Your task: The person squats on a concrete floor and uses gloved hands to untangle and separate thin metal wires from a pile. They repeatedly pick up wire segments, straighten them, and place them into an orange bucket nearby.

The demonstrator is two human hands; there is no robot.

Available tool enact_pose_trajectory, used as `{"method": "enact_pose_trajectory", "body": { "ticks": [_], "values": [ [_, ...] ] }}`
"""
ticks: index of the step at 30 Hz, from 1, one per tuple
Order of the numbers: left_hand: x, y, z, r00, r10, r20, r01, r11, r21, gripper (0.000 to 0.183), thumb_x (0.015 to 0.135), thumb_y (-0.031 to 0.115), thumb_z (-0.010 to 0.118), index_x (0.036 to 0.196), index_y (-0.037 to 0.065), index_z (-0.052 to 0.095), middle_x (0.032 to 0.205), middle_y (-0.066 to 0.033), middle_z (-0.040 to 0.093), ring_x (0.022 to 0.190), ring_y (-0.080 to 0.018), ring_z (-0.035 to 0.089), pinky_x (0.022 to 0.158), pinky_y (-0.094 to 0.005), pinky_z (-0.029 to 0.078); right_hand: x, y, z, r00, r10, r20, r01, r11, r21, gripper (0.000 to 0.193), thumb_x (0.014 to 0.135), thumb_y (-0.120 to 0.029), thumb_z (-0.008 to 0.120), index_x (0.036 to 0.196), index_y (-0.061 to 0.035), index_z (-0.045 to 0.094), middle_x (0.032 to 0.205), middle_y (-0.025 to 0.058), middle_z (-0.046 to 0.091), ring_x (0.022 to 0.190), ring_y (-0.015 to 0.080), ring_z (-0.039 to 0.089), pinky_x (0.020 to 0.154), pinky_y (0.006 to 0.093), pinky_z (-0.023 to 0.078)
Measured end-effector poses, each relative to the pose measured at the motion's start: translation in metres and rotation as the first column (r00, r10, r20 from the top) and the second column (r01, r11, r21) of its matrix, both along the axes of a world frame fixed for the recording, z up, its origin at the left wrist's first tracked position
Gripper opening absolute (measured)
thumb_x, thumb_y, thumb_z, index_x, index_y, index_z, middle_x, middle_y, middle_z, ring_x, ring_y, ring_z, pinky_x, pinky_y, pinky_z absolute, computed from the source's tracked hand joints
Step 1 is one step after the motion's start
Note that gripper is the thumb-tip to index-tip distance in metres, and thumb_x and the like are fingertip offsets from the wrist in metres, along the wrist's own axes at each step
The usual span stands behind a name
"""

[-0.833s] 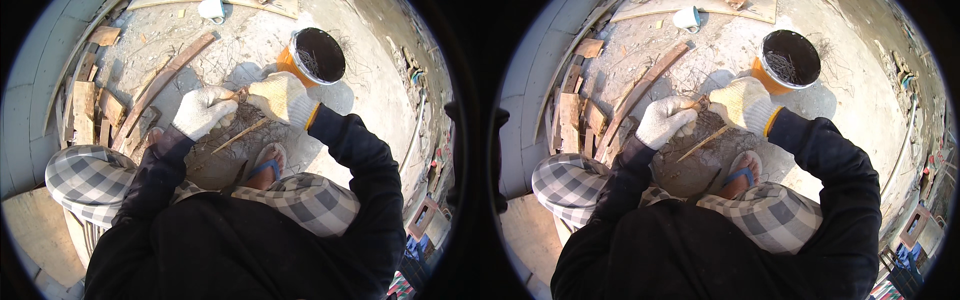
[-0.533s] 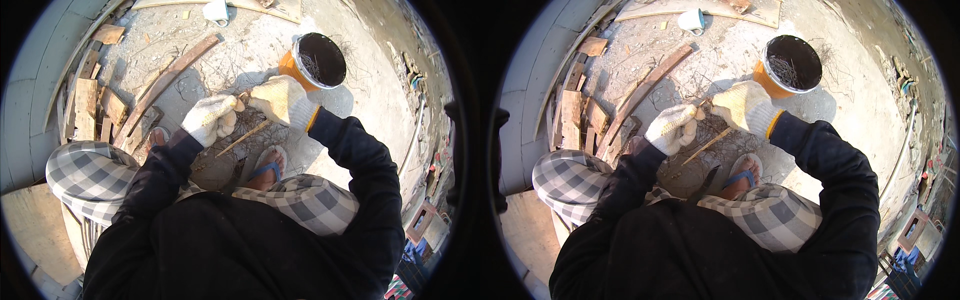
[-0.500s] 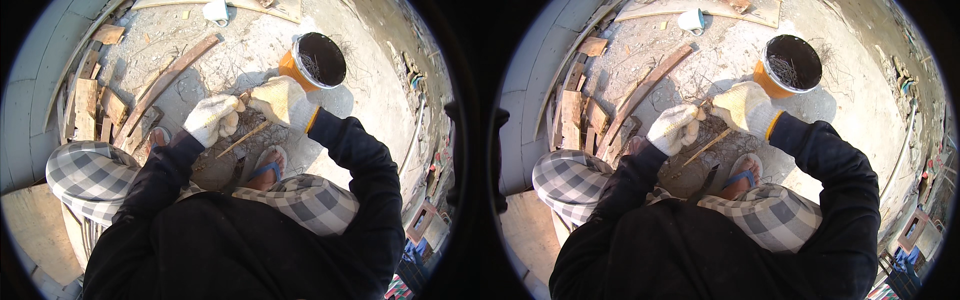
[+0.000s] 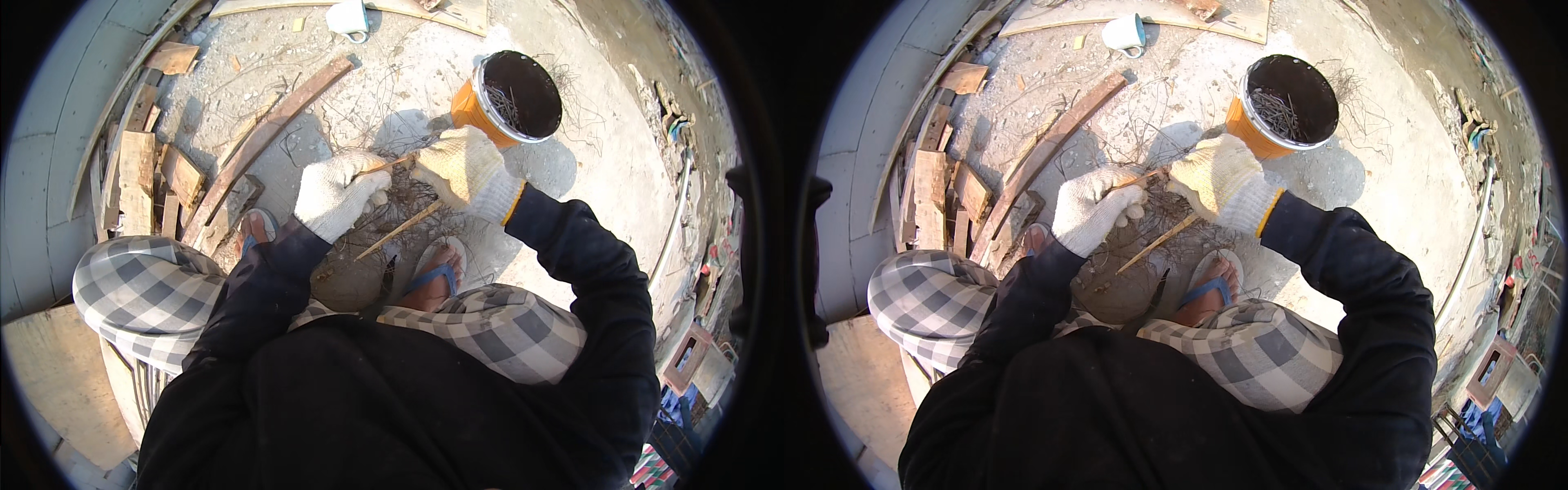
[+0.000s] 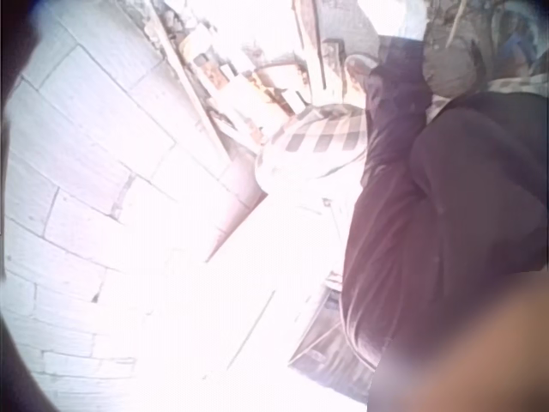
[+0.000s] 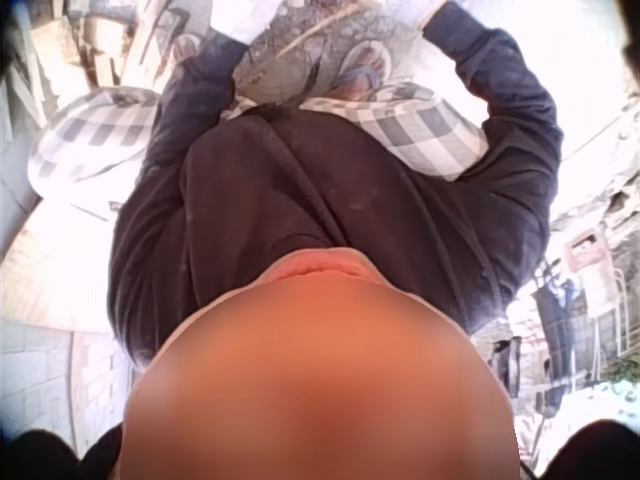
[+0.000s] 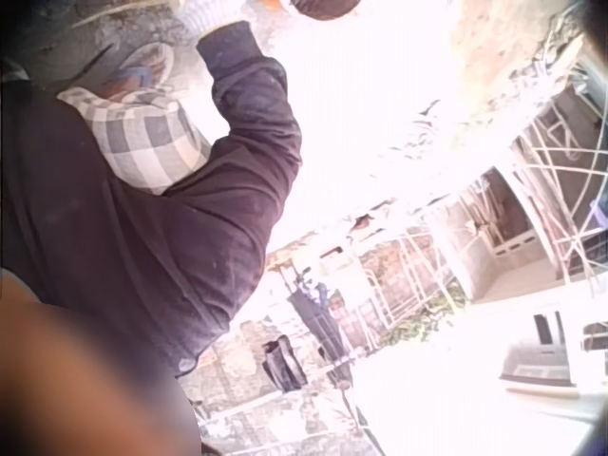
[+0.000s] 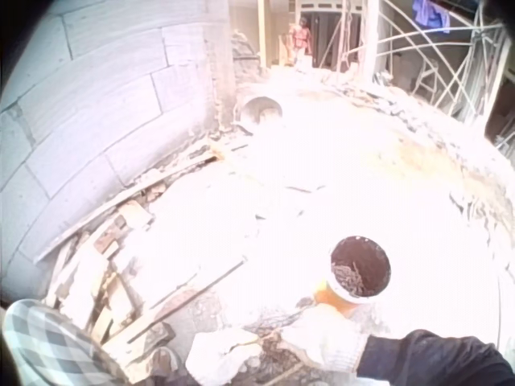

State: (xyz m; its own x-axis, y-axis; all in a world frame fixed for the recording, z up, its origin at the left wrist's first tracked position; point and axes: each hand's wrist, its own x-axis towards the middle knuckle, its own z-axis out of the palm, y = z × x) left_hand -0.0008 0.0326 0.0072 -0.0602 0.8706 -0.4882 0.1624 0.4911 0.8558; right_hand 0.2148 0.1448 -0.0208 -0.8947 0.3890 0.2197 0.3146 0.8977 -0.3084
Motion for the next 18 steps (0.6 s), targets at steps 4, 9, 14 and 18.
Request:
{"method": "enact_pose_trajectory", "body": {
  "ticks": [4, 9, 14, 18],
  "values": [
    [-0.009, 0.002, -0.006, 0.978, -0.111, -0.175, 0.165, 0.928, 0.334, 0.024, 0.092, 0.013, 0.067, 0.112, -0.001, 0.070, 0.094, -0.0094, 0.074, 0.082, -0.0144, 0.068, 0.074, -0.0300, 0.055, 0.001, 0.005, -0.004, 0.998, 0.062, 0.021, -0.063, 0.998, 0.018, 0.020, 0.086, -0.033, 0.066, 0.079, -0.0139, 0.067, 0.073, 0.0082, 0.065, 0.074, 0.0300, 0.065, 0.065, 0.0445, 0.048],
    [-0.014, 0.005, -0.007, 0.856, -0.282, -0.434, 0.466, 0.786, 0.407, 0.023, 0.091, 0.012, 0.068, 0.110, 0.001, 0.071, 0.097, -0.0139, 0.074, 0.092, -0.0207, 0.070, 0.085, -0.0349, 0.055, 0.006, 0.012, -0.004, 0.999, 0.031, -0.017, -0.033, 0.983, -0.182, 0.024, 0.087, -0.036, 0.068, 0.091, -0.0121, 0.072, 0.084, 0.0100, 0.070, 0.080, 0.0318, 0.067, 0.070, 0.0440, 0.051],
    [-0.008, 0.002, -0.005, 0.908, -0.322, -0.267, 0.393, 0.876, 0.281, 0.023, 0.089, 0.014, 0.072, 0.108, 0.001, 0.072, 0.093, -0.0139, 0.073, 0.081, -0.0163, 0.071, 0.074, -0.0299, 0.056, 0.010, 0.009, 0.001, 0.998, -0.038, -0.050, 0.018, 0.935, -0.354, 0.033, 0.088, -0.038, 0.071, 0.107, -0.0119, 0.074, 0.099, 0.0098, 0.074, 0.087, 0.0328, 0.069, 0.076, 0.0425, 0.054],
    [-0.002, 0.000, -0.001, 0.890, -0.323, -0.322, 0.411, 0.874, 0.260, 0.022, 0.089, 0.014, 0.071, 0.107, 0.000, 0.072, 0.088, -0.0096, 0.073, 0.071, -0.0109, 0.069, 0.063, -0.0260, 0.054, 0.010, 0.009, 0.002, 0.990, -0.091, -0.105, 0.016, 0.827, -0.563, 0.027, 0.090, -0.031, 0.070, 0.109, -0.0127, 0.074, 0.101, 0.0095, 0.074, 0.091, 0.0289, 0.070, 0.079, 0.0387, 0.055]
  ]
}}
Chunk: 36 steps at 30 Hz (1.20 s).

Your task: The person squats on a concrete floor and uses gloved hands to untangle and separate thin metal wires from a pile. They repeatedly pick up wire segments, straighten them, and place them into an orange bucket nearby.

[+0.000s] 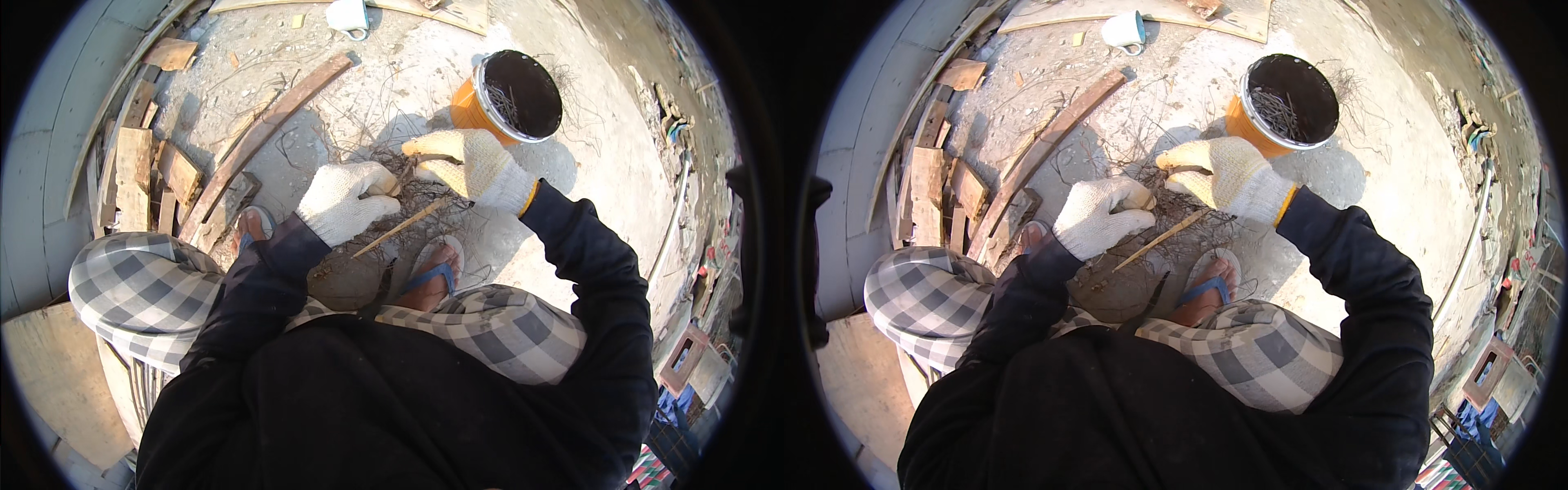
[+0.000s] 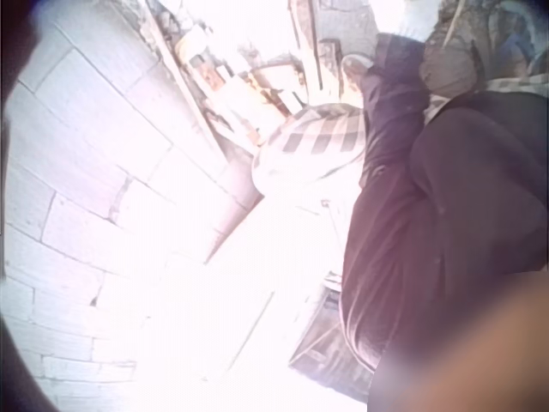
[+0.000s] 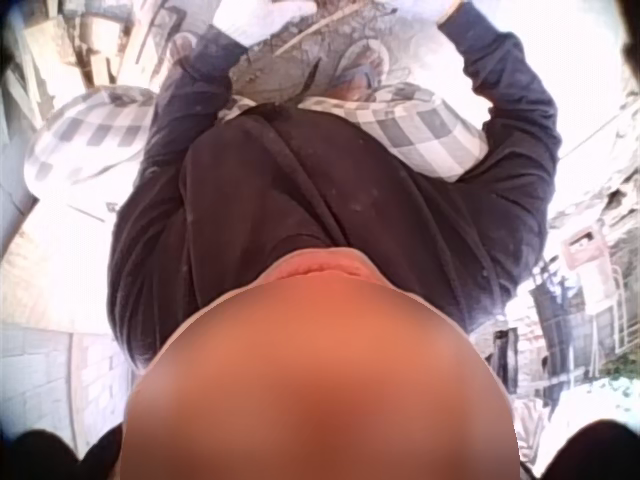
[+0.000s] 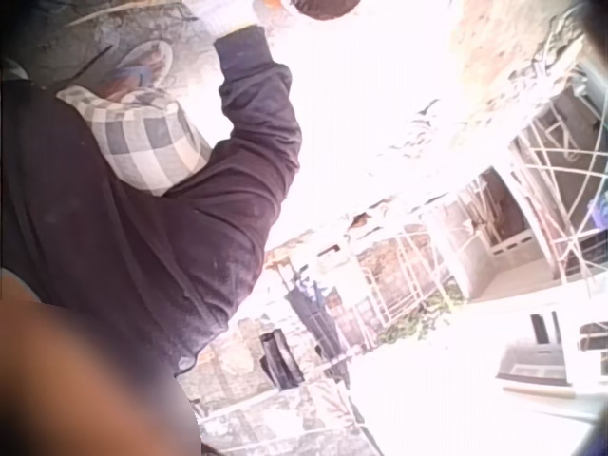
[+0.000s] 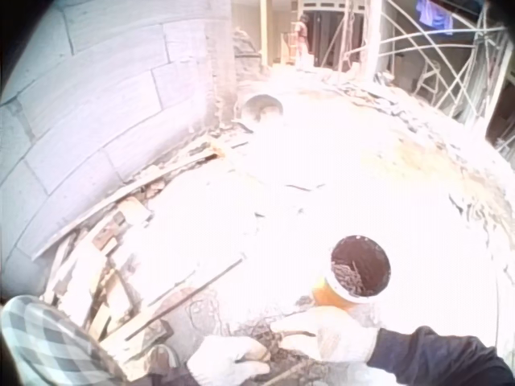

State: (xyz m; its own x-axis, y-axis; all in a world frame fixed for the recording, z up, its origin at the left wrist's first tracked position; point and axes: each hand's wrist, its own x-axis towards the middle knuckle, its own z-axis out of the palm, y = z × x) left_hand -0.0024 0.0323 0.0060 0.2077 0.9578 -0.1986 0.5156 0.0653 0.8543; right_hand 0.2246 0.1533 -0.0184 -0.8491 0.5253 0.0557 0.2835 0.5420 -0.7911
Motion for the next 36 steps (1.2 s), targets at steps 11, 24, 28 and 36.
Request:
{"method": "enact_pose_trajectory", "body": {
  "ticks": [11, 24, 28, 36],
  "values": [
    [0.000, -0.008, -0.021, 0.674, 0.446, 0.589, 0.074, 0.752, -0.655, 0.026, 0.099, 0.017, 0.060, 0.113, -0.005, 0.065, 0.081, -0.0067, 0.069, 0.064, -0.0110, 0.066, 0.053, -0.0225, 0.052, 0.002, 0.004, -0.022, 0.999, 0.040, 0.030, -0.043, 0.991, 0.129, 0.017, 0.094, -0.023, 0.064, 0.102, -0.0102, 0.072, 0.097, 0.0115, 0.071, 0.086, 0.0333, 0.068, 0.074, 0.0413, 0.054],
    [-0.014, 0.026, 0.023, 0.802, 0.411, 0.433, -0.216, 0.876, -0.431, 0.020, 0.100, 0.014, 0.059, 0.110, -0.001, 0.068, 0.070, -0.0020, 0.063, 0.052, -0.0057, 0.055, 0.044, -0.0194, 0.040, -0.009, -0.030, -0.013, 0.993, 0.102, -0.060, -0.095, 0.989, 0.109, 0.022, 0.093, -0.026, 0.061, 0.108, -0.0095, 0.066, 0.094, 0.0131, 0.069, 0.090, 0.0355, 0.066, 0.077, 0.0434, 0.053],
    [-0.001, 0.026, 0.024, 0.790, 0.424, 0.442, -0.273, 0.890, -0.365, 0.017, 0.100, 0.012, 0.060, 0.109, 0.000, 0.068, 0.069, -0.0037, 0.063, 0.053, -0.0075, 0.057, 0.046, -0.0204, 0.043, -0.013, -0.039, -0.006, 0.988, 0.114, -0.102, -0.101, 0.987, 0.123, 0.022, 0.094, -0.026, 0.060, 0.106, -0.0089, 0.066, 0.097, 0.0133, 0.069, 0.091, 0.0353, 0.066, 0.078, 0.0430, 0.053],
    [-0.015, 0.017, 0.007, 0.964, 0.151, 0.219, -0.100, 0.968, -0.228, 0.024, 0.096, 0.020, 0.065, 0.109, 0.000, 0.070, 0.089, -0.0078, 0.071, 0.075, -0.0152, 0.070, 0.065, -0.0280, 0.055, 0.005, -0.014, -0.012, 0.992, -0.123, 0.012, 0.122, 0.990, 0.066, 0.023, 0.099, -0.022, 0.058, 0.107, -0.0031, 0.068, 0.098, 0.0151, 0.070, 0.089, 0.0327, 0.068, 0.078, 0.0369, 0.053]
  ]
}}
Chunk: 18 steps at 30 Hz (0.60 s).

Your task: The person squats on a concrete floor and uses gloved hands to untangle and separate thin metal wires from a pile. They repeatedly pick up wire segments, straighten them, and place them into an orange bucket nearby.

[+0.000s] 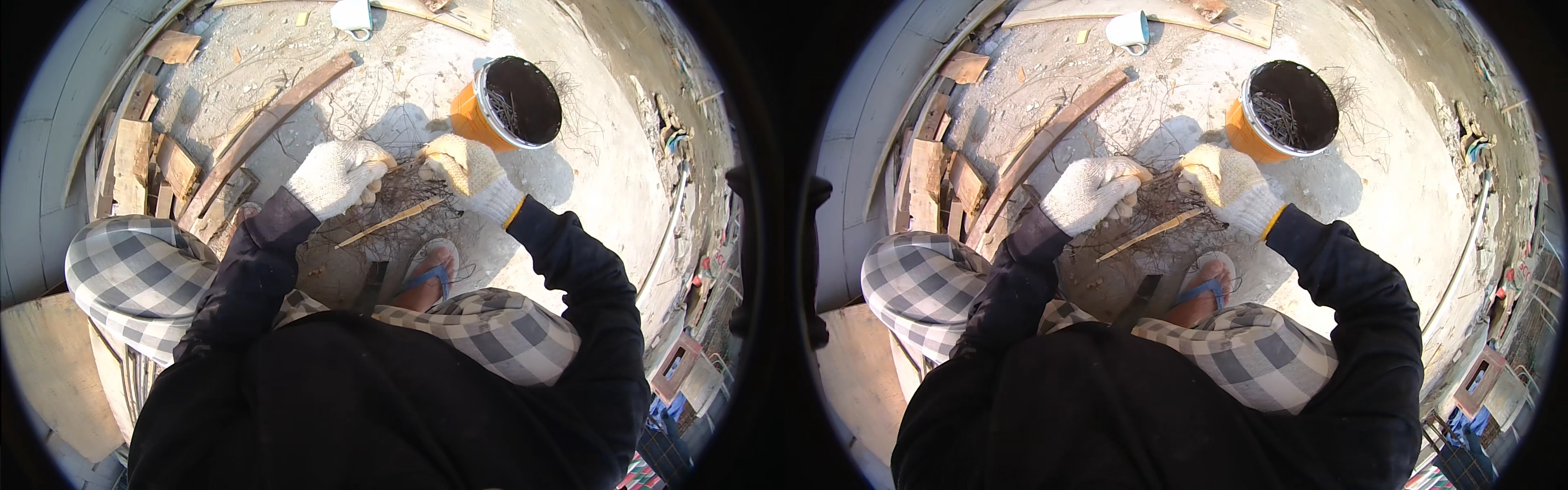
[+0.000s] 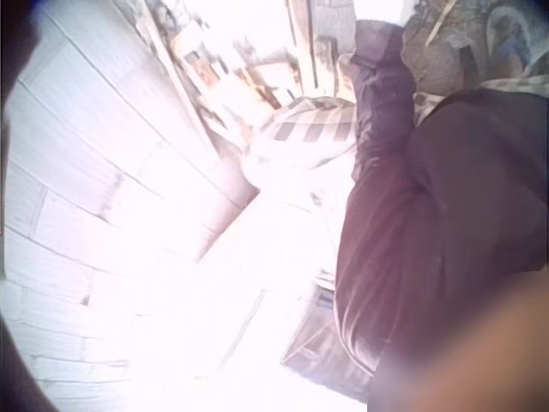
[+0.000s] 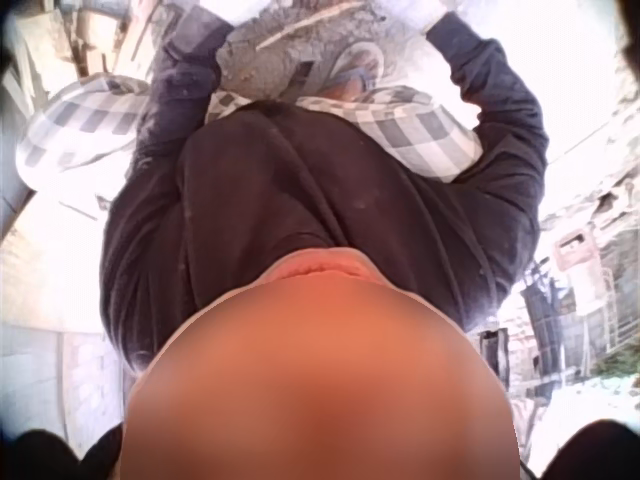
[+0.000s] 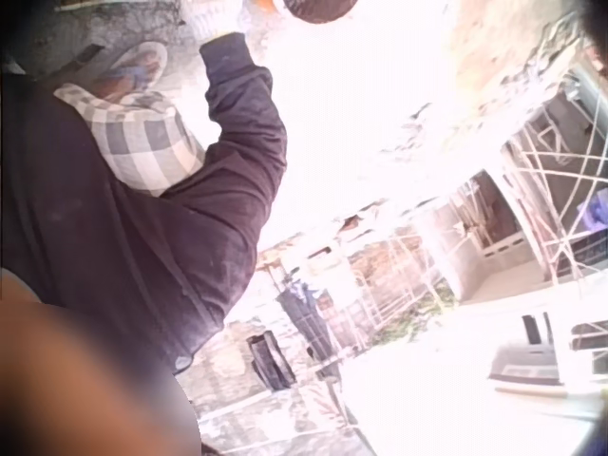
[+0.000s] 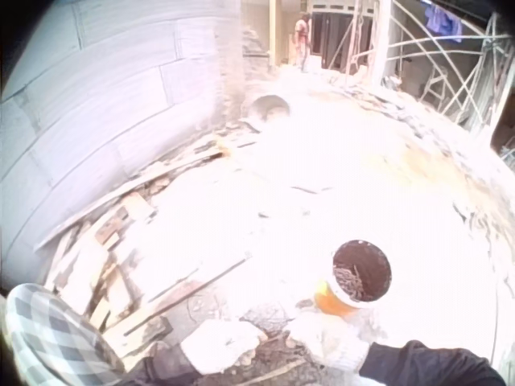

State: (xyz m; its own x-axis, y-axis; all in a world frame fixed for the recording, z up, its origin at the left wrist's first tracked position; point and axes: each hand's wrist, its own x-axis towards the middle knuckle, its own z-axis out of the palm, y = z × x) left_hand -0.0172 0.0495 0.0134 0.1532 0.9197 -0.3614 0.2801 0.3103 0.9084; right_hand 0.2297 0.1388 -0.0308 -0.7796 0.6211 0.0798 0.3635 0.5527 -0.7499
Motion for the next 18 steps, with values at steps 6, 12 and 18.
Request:
{"method": "enact_pose_trajectory", "body": {
  "ticks": [6, 12, 18],
  "values": [
    [0.009, -0.009, -0.006, 0.834, 0.029, -0.552, 0.287, 0.831, 0.477, 0.023, 0.087, 0.019, 0.073, 0.103, 0.003, 0.074, 0.098, -0.0135, 0.074, 0.089, -0.0285, 0.073, 0.077, -0.0354, 0.056, 0.002, 0.006, -0.006, 1.000, 0.012, -0.013, -0.014, 0.982, -0.190, 0.024, 0.098, -0.023, 0.062, 0.111, -0.0045, 0.069, 0.099, 0.0137, 0.071, 0.090, 0.0291, 0.069, 0.079, 0.0359, 0.053],
    [0.013, -0.006, -0.011, 0.915, -0.026, -0.403, 0.164, 0.936, 0.311, 0.017, 0.093, 0.020, 0.064, 0.101, 0.007, 0.071, 0.080, -0.0095, 0.070, 0.069, -0.0235, 0.068, 0.061, -0.0351, 0.053, -0.004, 0.009, 0.006, 0.997, 0.080, -0.016, -0.081, 0.983, -0.165, 0.027, 0.094, -0.024, 0.067, 0.112, -0.0043, 0.069, 0.101, 0.0132, 0.071, 0.093, 0.0275, 0.069, 0.080, 0.0353, 0.053],
    [0.018, -0.012, -0.010, 0.938, 0.259, 0.230, -0.175, 0.928, -0.330, 0.025, 0.101, 0.022, 0.057, 0.099, -0.001, 0.067, 0.067, -0.0011, 0.063, 0.049, -0.0074, 0.053, 0.043, -0.0208, 0.038, -0.005, 0.003, 0.003, 0.999, 0.028, 0.040, -0.021, 0.985, -0.170, 0.025, 0.092, -0.022, 0.066, 0.109, -0.0044, 0.069, 0.100, 0.0147, 0.070, 0.092, 0.0308, 0.068, 0.080, 0.0370, 0.053]
  ]
}}
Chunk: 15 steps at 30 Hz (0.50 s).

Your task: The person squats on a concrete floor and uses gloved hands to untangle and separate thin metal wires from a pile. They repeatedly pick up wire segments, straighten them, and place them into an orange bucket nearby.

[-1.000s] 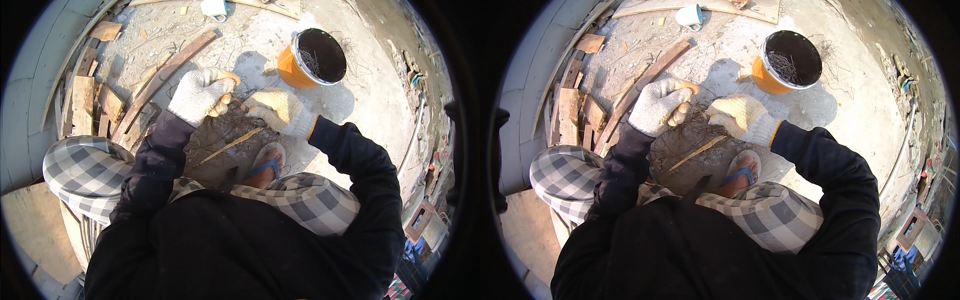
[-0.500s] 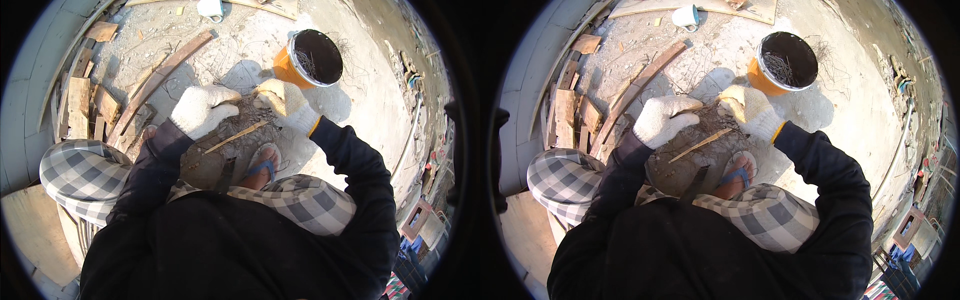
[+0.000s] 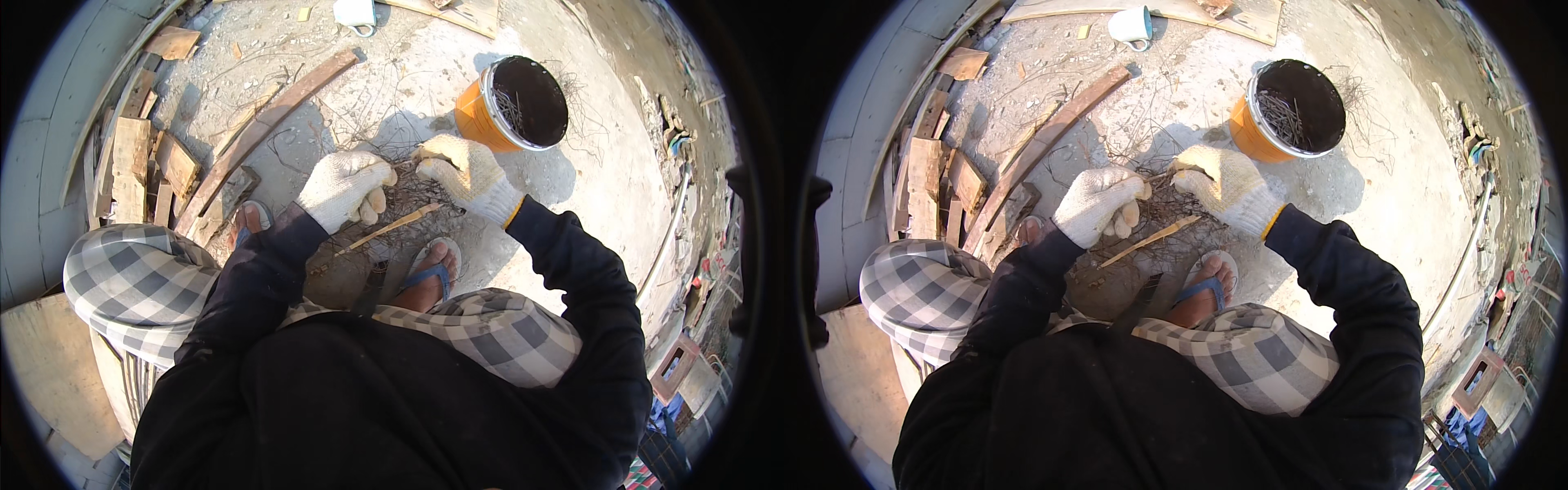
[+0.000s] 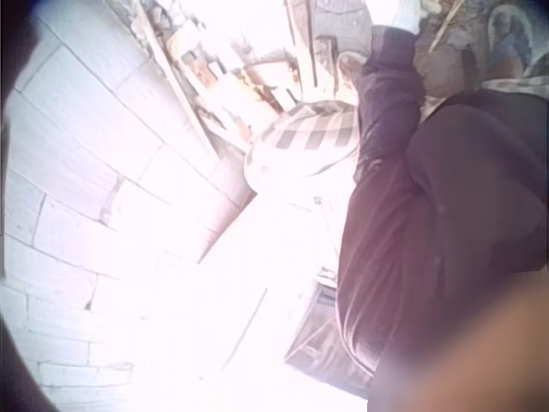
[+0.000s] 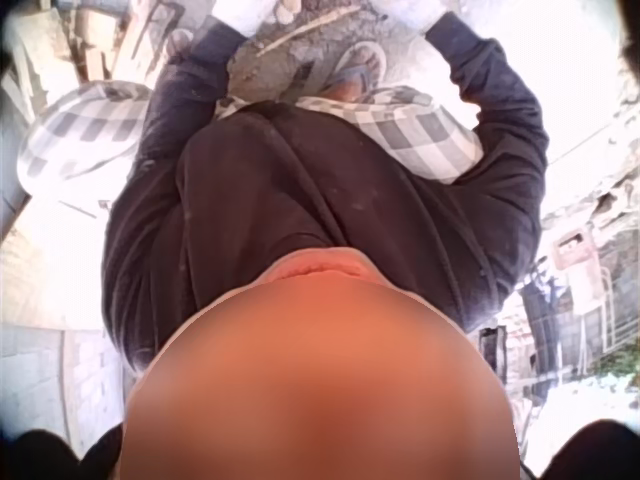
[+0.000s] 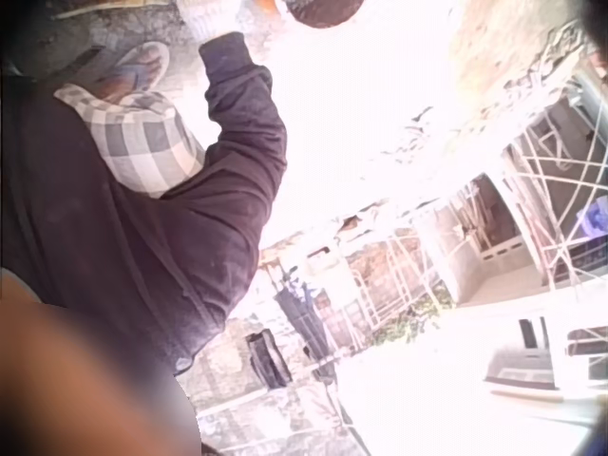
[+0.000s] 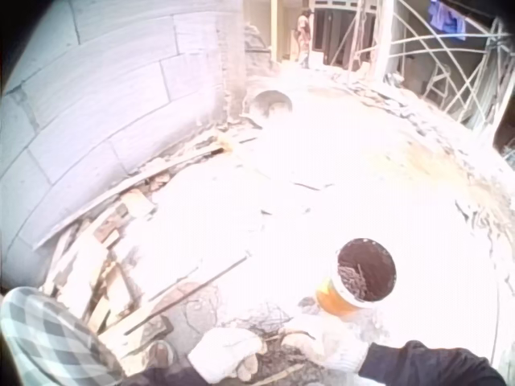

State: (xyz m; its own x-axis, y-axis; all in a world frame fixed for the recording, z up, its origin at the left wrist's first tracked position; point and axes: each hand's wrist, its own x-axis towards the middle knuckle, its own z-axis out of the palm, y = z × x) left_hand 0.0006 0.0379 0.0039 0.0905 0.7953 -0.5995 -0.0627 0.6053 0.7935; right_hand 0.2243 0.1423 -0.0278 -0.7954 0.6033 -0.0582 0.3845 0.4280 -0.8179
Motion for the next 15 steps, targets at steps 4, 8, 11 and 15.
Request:
{"method": "enact_pose_trajectory", "body": {
  "ticks": [4, 8, 11, 15],
  "values": [
    [-0.007, -0.003, -0.008, 0.851, 0.243, 0.466, -0.140, 0.959, -0.245, 0.027, 0.102, 0.023, 0.056, 0.102, -0.003, 0.064, 0.064, 0.0031, 0.055, 0.044, -0.0053, 0.041, 0.040, -0.0194, 0.031, -0.006, -0.003, -0.002, 0.998, -0.021, -0.064, 0.028, 0.994, 0.108, 0.025, 0.091, -0.024, 0.065, 0.107, -0.0050, 0.068, 0.099, 0.0170, 0.069, 0.092, 0.0368, 0.067, 0.078, 0.0407, 0.053],
    [-0.016, -0.006, -0.023, 0.622, 0.329, 0.711, -0.081, 0.930, -0.360, 0.027, 0.104, 0.024, 0.054, 0.104, -0.002, 0.062, 0.064, 0.0030, 0.051, 0.046, -0.0047, 0.040, 0.041, -0.0195, 0.030, -0.008, -0.007, 0.001, 0.996, -0.063, -0.067, 0.067, 0.996, 0.057, 0.024, 0.092, -0.023, 0.064, 0.107, -0.0047, 0.068, 0.098, 0.0152, 0.070, 0.091, 0.0347, 0.068, 0.078, 0.0400, 0.053],
    [-0.014, -0.008, -0.035, 0.790, 0.176, 0.587, -0.083, 0.980, -0.182, 0.026, 0.104, 0.026, 0.053, 0.106, 0.001, 0.061, 0.066, 0.0028, 0.053, 0.049, -0.0049, 0.044, 0.042, -0.0194, 0.032, -0.007, -0.008, 0.001, 0.987, -0.154, -0.041, 0.144, 0.973, -0.183, 0.022, 0.094, -0.021, 0.063, 0.107, -0.0045, 0.068, 0.098, 0.0132, 0.071, 0.091, 0.0295, 0.070, 0.080, 0.0380, 0.053],
    [-0.016, -0.005, -0.048, 0.985, 0.002, 0.172, -0.011, 0.999, 0.052, 0.025, 0.104, 0.028, 0.054, 0.106, 0.004, 0.061, 0.071, 0.0026, 0.057, 0.055, -0.0057, 0.052, 0.045, -0.0194, 0.035, -0.008, -0.008, -0.003, 0.981, -0.133, -0.140, 0.085, 0.948, -0.307, 0.023, 0.095, -0.021, 0.063, 0.110, -0.0045, 0.068, 0.096, 0.0123, 0.072, 0.088, 0.0228, 0.071, 0.079, 0.0341, 0.054]
  ]
}}
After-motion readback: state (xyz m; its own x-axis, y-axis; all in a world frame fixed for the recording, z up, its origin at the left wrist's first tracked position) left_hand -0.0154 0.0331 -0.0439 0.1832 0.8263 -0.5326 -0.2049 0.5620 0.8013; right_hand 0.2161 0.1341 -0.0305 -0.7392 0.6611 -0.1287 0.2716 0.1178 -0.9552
